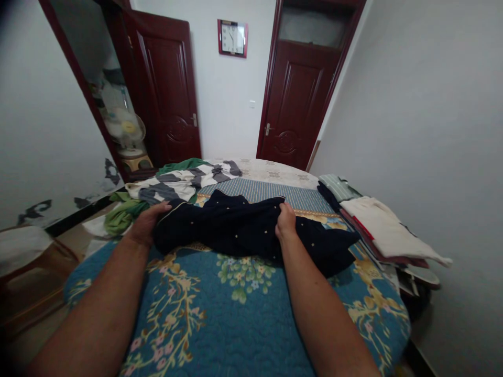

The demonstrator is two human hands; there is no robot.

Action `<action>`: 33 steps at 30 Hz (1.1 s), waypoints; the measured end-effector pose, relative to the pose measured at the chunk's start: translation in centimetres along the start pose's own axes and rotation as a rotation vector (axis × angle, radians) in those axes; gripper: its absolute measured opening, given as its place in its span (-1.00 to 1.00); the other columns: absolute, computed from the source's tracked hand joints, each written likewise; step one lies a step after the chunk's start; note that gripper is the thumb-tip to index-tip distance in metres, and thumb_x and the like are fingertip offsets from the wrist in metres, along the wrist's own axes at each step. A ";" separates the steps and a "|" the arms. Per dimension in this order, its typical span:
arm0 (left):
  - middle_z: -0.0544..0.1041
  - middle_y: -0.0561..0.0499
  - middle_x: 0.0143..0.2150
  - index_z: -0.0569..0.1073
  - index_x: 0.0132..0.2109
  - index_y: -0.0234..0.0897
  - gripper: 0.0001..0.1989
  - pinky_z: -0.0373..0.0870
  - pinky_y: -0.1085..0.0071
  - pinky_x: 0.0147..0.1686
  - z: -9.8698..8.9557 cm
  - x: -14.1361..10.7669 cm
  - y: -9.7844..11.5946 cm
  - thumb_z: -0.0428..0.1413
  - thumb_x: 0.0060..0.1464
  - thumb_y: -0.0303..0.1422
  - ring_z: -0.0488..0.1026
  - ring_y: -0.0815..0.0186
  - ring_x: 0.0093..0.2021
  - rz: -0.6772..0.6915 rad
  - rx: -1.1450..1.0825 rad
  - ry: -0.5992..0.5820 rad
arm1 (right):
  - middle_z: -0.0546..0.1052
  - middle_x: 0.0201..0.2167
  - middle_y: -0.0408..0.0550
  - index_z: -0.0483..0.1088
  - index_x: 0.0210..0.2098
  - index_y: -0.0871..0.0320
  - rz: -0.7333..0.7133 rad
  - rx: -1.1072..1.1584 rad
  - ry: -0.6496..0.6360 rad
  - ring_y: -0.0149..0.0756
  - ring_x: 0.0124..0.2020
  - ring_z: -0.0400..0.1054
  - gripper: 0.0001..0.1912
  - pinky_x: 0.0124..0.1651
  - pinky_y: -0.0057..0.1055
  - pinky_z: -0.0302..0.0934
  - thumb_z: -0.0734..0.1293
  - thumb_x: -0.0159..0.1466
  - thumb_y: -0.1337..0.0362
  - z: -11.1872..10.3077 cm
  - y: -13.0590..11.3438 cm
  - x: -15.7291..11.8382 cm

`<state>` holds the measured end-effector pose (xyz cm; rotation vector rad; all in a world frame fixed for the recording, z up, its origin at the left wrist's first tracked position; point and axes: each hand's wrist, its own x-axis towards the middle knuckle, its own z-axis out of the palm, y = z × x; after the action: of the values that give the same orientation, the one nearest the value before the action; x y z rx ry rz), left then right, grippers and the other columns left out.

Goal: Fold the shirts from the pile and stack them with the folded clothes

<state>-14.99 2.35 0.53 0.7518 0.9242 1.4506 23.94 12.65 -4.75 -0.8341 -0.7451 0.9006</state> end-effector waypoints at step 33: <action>0.68 -0.03 -0.35 0.23 0.47 -0.12 -0.30 0.13 0.37 -0.66 9.8 -2.2 -6.7 0.19 0.24 -0.18 0.36 0.32 -0.63 -0.132 0.549 -0.198 | 0.72 -0.23 -0.08 0.57 -0.30 0.04 0.494 0.398 -0.502 0.03 0.11 0.56 -0.83 0.31 0.06 0.37 0.39 0.16 0.13 2.4 -5.1 -4.6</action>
<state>-3.01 1.19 -0.58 1.1885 1.2071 0.9880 21.83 7.46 -0.08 -0.4354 -0.7606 1.6800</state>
